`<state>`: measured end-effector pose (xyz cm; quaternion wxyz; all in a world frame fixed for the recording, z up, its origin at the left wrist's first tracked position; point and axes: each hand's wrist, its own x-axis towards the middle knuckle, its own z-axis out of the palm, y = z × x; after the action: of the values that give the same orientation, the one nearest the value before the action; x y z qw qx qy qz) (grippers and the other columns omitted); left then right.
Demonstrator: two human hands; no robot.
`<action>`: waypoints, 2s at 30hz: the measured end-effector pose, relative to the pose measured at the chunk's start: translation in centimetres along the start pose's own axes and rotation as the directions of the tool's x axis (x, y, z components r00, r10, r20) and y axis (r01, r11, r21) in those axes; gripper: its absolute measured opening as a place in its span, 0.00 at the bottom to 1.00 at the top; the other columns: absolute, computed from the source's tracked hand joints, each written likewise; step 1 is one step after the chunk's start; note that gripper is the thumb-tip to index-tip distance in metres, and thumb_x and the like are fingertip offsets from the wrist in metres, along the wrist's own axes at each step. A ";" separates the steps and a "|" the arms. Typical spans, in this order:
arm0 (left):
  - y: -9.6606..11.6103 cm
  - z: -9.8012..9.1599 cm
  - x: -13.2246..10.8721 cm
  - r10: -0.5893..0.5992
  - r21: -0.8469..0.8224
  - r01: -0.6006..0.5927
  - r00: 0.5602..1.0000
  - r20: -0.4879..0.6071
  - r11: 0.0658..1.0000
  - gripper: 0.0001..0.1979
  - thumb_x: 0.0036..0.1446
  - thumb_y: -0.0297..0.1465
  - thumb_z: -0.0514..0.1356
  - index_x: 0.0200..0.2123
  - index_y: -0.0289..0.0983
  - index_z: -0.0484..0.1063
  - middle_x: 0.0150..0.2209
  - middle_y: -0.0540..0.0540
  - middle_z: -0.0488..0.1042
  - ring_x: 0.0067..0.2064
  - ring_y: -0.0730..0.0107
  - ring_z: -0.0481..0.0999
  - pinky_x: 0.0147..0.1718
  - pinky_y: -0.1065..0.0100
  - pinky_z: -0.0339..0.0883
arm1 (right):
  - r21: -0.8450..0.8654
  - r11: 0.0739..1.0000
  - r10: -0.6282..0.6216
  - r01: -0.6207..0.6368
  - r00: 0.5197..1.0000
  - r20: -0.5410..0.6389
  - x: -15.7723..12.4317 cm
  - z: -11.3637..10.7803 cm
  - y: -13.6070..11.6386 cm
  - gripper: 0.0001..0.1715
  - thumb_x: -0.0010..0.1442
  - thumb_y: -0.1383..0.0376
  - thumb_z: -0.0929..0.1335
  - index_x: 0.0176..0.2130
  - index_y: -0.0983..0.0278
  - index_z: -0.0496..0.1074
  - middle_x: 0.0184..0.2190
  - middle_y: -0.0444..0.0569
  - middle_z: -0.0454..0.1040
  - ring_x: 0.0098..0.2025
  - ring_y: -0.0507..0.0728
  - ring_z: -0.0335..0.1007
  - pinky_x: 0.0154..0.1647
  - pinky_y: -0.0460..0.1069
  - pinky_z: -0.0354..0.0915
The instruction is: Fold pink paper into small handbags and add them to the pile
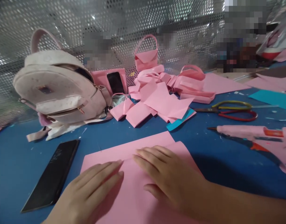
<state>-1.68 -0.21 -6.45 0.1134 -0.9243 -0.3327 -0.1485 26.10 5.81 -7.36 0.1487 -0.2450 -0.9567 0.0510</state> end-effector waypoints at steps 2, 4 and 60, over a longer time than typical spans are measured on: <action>-0.5 -0.4 0.4 -0.012 -0.027 0.014 0.999 0.047 1.000 0.21 0.63 0.23 0.50 0.59 0.30 0.65 0.62 0.37 0.64 0.62 0.56 0.66 0.55 0.58 0.69 | 0.038 0.999 0.008 -0.008 1.000 0.013 0.0 -0.1 0.1 0.37 0.66 0.56 0.63 0.68 0.62 0.49 0.65 0.52 0.59 0.64 0.62 0.56 0.66 0.59 0.55; -0.8 -0.7 0.7 0.027 -0.049 -0.022 0.995 0.100 0.999 0.23 0.62 0.22 0.51 0.60 0.29 0.63 0.63 0.35 0.63 0.63 0.54 0.64 0.57 0.55 0.67 | 0.070 0.997 0.012 -0.014 1.000 0.025 0.1 -0.1 0.1 0.37 0.65 0.57 0.63 0.68 0.62 0.50 0.66 0.52 0.58 0.65 0.62 0.56 0.66 0.59 0.55; -0.6 -0.5 -0.3 0.026 -0.309 -0.011 0.999 0.042 0.951 0.18 0.64 0.24 0.55 0.57 0.36 0.67 0.63 0.40 0.63 0.65 0.63 0.61 0.62 0.59 0.59 | 0.084 0.996 -0.036 0.038 0.999 -0.024 0.3 -0.2 -0.3 0.31 0.65 0.60 0.64 0.65 0.59 0.57 0.62 0.51 0.65 0.61 0.63 0.61 0.59 0.60 0.62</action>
<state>-2.39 -0.07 -5.97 -0.0389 -0.9369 -0.2993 -0.1765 25.78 5.67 -7.03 0.1706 -0.2215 -0.9563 0.0858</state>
